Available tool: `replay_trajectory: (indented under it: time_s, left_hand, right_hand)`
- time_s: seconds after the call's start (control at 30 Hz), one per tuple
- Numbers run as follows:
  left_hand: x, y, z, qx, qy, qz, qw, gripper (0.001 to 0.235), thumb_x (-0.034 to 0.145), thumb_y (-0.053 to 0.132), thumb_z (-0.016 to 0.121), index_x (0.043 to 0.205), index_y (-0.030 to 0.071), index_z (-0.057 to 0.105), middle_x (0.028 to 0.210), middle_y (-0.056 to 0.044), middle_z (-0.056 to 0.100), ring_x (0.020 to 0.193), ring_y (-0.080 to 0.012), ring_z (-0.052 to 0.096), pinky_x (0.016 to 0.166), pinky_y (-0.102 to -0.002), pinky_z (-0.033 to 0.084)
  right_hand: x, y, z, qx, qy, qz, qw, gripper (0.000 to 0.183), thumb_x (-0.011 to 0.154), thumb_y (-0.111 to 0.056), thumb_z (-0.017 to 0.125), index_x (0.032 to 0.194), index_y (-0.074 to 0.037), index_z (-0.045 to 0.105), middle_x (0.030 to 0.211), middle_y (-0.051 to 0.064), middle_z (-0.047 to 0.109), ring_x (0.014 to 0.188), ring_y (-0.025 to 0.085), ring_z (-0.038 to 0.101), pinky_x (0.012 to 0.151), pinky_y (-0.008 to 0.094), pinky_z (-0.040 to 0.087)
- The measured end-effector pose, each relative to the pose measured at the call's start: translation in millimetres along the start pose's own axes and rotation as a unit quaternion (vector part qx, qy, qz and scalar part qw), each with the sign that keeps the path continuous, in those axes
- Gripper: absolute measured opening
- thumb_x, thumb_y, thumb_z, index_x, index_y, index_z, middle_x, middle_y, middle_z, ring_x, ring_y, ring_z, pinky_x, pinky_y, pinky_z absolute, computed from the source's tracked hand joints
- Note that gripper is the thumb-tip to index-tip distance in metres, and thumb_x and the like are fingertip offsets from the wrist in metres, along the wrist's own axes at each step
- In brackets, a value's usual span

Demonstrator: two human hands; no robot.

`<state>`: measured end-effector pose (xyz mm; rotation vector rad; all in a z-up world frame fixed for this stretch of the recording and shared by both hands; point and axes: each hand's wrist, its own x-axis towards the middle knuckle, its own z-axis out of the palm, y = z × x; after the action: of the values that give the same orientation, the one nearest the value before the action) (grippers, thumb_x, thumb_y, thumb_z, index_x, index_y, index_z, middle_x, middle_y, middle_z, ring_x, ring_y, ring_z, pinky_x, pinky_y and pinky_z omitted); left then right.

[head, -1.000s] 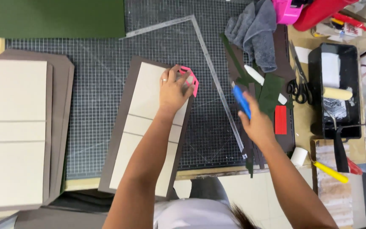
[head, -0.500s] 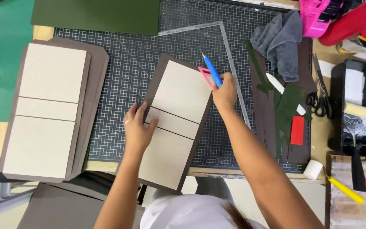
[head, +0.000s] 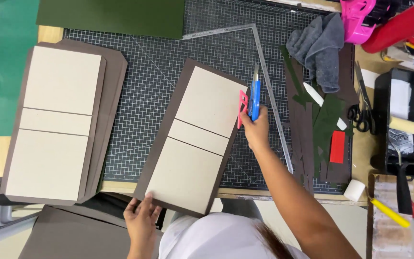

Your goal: Trimming the excess material from the edges of cardboard covers using a utility knife and a ruler on a cutting mat.

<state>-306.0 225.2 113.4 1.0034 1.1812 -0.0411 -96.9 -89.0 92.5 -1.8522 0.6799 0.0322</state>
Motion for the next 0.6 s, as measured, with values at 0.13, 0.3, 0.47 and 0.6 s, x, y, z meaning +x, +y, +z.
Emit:
replay_trajectory:
  time_s: [0.13,0.3,0.47,0.6]
  left_hand:
    - [-5.4,-4.8,-3.9,0.038,0.012,-0.039,0.998,0.028,0.088,0.01,0.078,0.107,0.004,0.058,0.07,-0.001,0.04,0.072,-0.0145,0.057,0.074,-0.034,0.062]
    - [9.0,-29.9,-16.6,0.086,-0.201,-0.178,0.959,0.02,0.081,-0.004,0.079,0.1,-0.005,0.075,0.099,-0.023,0.077,0.085,-0.0465,0.077,0.072,-0.048,0.066]
    - [-26.2,-2.7,57.6,0.109,-0.198,-0.207,0.952,0.035,0.087,0.009,0.073,0.118,-0.006,0.069,0.121,-0.015,0.072,0.107,-0.0311,0.07,0.074,-0.047,0.065]
    - [-31.0,-19.2,110.3,0.08,-0.207,-0.178,0.959,0.041,0.088,0.017,0.071,0.124,-0.003,0.064,0.126,-0.019,0.072,0.101,-0.0397,0.073,0.085,-0.046,0.063]
  right_hand:
    - [22.2,-13.3,28.7,-0.012,-0.011,-0.045,0.999,0.024,0.094,-0.016,0.071,0.108,-0.013,0.052,0.083,-0.002,0.052,0.071,0.014,0.052,0.069,0.032,0.046]
    - [45.2,-45.5,50.9,0.113,-0.144,-0.065,0.981,0.021,0.094,-0.008,0.069,0.102,-0.018,0.053,0.098,-0.002,0.061,0.091,0.016,0.066,0.087,0.037,0.062]
    - [5.8,-43.6,-13.7,-0.004,-0.114,-0.064,0.991,0.027,0.094,-0.02,0.072,0.115,-0.016,0.056,0.09,-0.004,0.058,0.082,0.014,0.06,0.085,0.034,0.051]
    - [-30.1,-15.4,-73.3,-0.111,-0.018,0.004,0.994,0.026,0.093,-0.027,0.071,0.11,-0.015,0.056,0.078,-0.002,0.055,0.071,0.016,0.056,0.072,0.036,0.048]
